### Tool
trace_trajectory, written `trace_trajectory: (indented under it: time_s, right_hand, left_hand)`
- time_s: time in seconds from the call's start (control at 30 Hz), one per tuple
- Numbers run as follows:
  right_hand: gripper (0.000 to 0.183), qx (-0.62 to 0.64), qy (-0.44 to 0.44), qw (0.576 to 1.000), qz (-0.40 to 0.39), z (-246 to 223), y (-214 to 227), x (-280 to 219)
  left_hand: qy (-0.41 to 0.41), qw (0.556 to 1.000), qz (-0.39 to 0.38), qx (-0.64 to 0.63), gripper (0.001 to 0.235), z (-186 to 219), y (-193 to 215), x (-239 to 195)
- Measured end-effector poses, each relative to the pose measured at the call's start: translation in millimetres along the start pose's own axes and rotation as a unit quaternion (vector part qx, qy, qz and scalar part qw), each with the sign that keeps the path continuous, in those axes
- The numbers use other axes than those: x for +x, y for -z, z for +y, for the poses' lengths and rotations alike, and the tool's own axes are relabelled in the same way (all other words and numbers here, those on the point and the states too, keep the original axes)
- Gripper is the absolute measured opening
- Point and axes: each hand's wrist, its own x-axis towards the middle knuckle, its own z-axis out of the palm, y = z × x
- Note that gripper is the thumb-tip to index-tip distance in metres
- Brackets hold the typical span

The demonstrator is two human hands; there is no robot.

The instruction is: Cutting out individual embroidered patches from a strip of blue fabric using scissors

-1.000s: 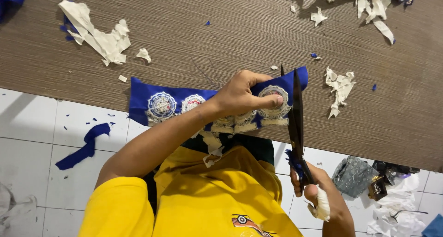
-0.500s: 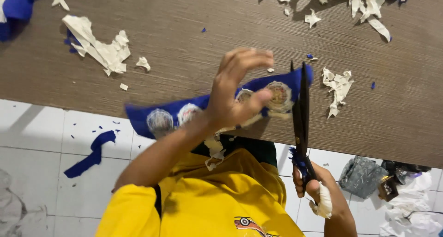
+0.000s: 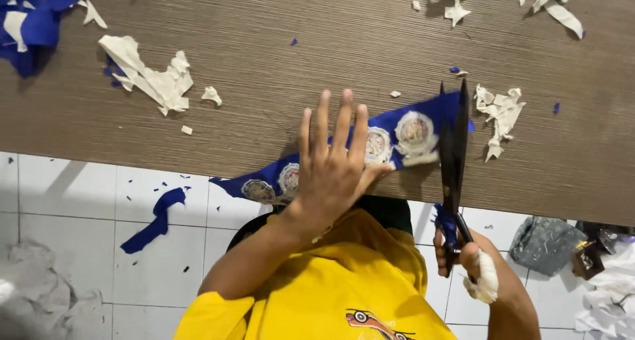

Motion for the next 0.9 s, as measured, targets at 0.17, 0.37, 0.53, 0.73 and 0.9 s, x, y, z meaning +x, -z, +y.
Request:
trace_trajectory:
  time_s: [0.17,0.37,0.53,0.73,0.9]
  right_hand:
    - [0.094,0.061,-0.056,0.997,-0.005,16.2,5.6,-15.4]
    - [0.077,0.038,-0.071,0.997,0.018,11.1,14.0,-21.1]
    - [0.029,0.037,-0.095,0.995,0.02,-4.9,34.6,-27.4]
    - [0.052,-0.069,-0.095,0.993,0.027,-21.3,24.6,-18.5]
    - [0.066,-0.07,-0.064,0.994,0.052,-34.2,-6.0,-2.2]
  left_hand:
    - [-0.048,0.995,-0.013,-0.09,0.086,-5.1,-14.5,14.3]
    - [-0.141,0.98,-0.065,-0.127,0.076,-12.3,-25.7,23.1]
    - [-0.196,0.973,-0.115,-0.045,0.078,-29.8,-28.2,33.8]
    - [-0.267,0.956,-0.117,-0.047,0.082,-51.2,-30.7,44.0]
    - [-0.282,0.951,-0.12,-0.048,0.087,-52.0,-27.2,44.9]
